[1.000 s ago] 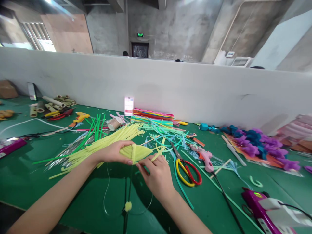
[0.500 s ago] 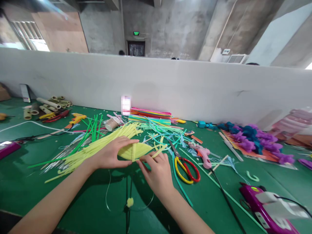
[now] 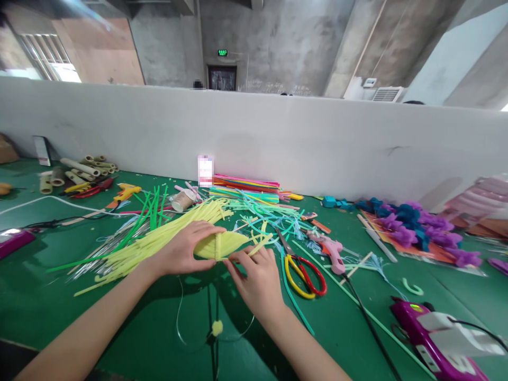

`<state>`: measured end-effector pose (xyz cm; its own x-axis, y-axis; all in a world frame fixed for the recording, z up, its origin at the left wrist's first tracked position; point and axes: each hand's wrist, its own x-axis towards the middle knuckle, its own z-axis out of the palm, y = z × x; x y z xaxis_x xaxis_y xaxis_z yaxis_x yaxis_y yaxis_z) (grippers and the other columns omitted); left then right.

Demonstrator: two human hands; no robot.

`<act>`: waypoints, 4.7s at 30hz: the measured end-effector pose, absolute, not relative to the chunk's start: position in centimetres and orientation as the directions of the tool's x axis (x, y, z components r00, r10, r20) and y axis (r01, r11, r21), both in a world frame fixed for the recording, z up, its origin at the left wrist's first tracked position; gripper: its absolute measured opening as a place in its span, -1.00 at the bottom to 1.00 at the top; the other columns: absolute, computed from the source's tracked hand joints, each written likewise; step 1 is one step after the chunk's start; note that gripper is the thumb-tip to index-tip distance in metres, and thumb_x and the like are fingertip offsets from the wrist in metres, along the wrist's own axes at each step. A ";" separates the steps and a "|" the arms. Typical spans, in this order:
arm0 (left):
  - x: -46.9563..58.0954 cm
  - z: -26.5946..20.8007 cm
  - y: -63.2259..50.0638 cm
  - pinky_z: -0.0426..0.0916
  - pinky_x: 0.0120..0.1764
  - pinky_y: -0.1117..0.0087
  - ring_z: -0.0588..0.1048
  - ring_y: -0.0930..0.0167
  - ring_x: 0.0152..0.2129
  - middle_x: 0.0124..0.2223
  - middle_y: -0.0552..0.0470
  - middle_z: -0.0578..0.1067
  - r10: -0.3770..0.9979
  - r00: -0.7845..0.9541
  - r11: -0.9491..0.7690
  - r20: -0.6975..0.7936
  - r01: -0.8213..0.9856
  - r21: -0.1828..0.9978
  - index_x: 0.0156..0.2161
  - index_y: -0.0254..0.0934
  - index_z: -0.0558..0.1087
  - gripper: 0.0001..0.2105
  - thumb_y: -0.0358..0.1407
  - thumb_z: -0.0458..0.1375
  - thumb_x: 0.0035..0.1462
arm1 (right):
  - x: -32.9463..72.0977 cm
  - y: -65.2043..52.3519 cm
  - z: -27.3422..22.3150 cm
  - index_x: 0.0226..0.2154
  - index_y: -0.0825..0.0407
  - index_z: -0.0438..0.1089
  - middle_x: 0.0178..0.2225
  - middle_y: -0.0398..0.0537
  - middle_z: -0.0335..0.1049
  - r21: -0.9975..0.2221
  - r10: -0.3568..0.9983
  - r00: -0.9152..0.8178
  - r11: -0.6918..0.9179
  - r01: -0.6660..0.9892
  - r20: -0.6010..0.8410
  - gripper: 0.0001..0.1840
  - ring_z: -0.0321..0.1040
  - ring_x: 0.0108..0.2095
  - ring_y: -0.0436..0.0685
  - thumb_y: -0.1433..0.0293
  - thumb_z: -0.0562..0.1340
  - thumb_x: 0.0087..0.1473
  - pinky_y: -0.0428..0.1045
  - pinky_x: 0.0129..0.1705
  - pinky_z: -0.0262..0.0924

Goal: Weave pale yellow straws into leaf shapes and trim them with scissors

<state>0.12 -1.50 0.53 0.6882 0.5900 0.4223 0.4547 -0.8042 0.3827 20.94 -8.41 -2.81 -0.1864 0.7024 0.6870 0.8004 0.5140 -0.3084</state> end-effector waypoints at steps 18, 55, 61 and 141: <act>-0.5 0.2 -0.7 0.34 -0.41 0.45 0.47 0.40 -0.43 -0.34 0.12 0.43 0.691 0.722 -0.203 -0.042 0.249 0.947 -0.04 -0.20 0.23 -0.42 -0.17 0.36 -0.16 | 20.8 -8.4 -2.6 -0.32 -0.01 0.39 -0.35 -0.07 0.42 -0.338 0.740 -0.274 0.560 0.756 0.614 -0.87 0.25 -0.28 0.16 0.27 0.27 0.09 0.02 -0.26 0.10; -1.1 0.6 0.1 0.31 -0.34 0.45 0.49 0.34 -0.36 -0.28 0.05 0.48 0.612 0.782 -0.309 -0.122 0.378 0.873 -0.14 -0.27 0.39 -0.53 -0.08 0.33 -0.16 | 22.8 -8.7 -0.4 -0.16 -0.06 0.44 -0.60 -0.16 0.34 -0.011 0.704 -0.434 0.531 0.847 0.563 -0.79 0.20 -0.54 0.05 0.29 0.17 0.17 -0.03 -0.42 0.00; -1.1 0.4 0.1 0.30 -0.37 0.48 0.46 0.37 -0.36 -0.29 0.08 0.46 0.629 0.770 -0.315 -0.105 0.376 0.871 -0.16 -0.26 0.39 -0.52 -0.07 0.34 -0.18 | 20.4 -9.5 -1.0 -0.28 -0.02 0.45 -0.37 -0.04 0.39 0.003 0.647 -0.576 0.664 0.748 0.500 -0.83 0.23 -0.30 0.14 0.27 0.20 0.14 0.02 -0.29 0.00; -1.9 -0.1 0.9 0.31 -0.19 0.42 0.50 0.32 -0.23 -0.23 0.00 0.54 0.551 0.821 -0.229 -0.148 0.320 0.919 -0.05 -0.27 0.43 -0.50 -0.06 0.31 -0.08 | 21.8 -8.3 0.2 -0.33 -0.03 0.42 -0.31 -0.08 0.45 -0.041 0.672 -0.442 0.574 0.817 0.595 -0.91 0.25 -0.18 0.17 0.42 0.19 0.16 0.09 -0.13 0.00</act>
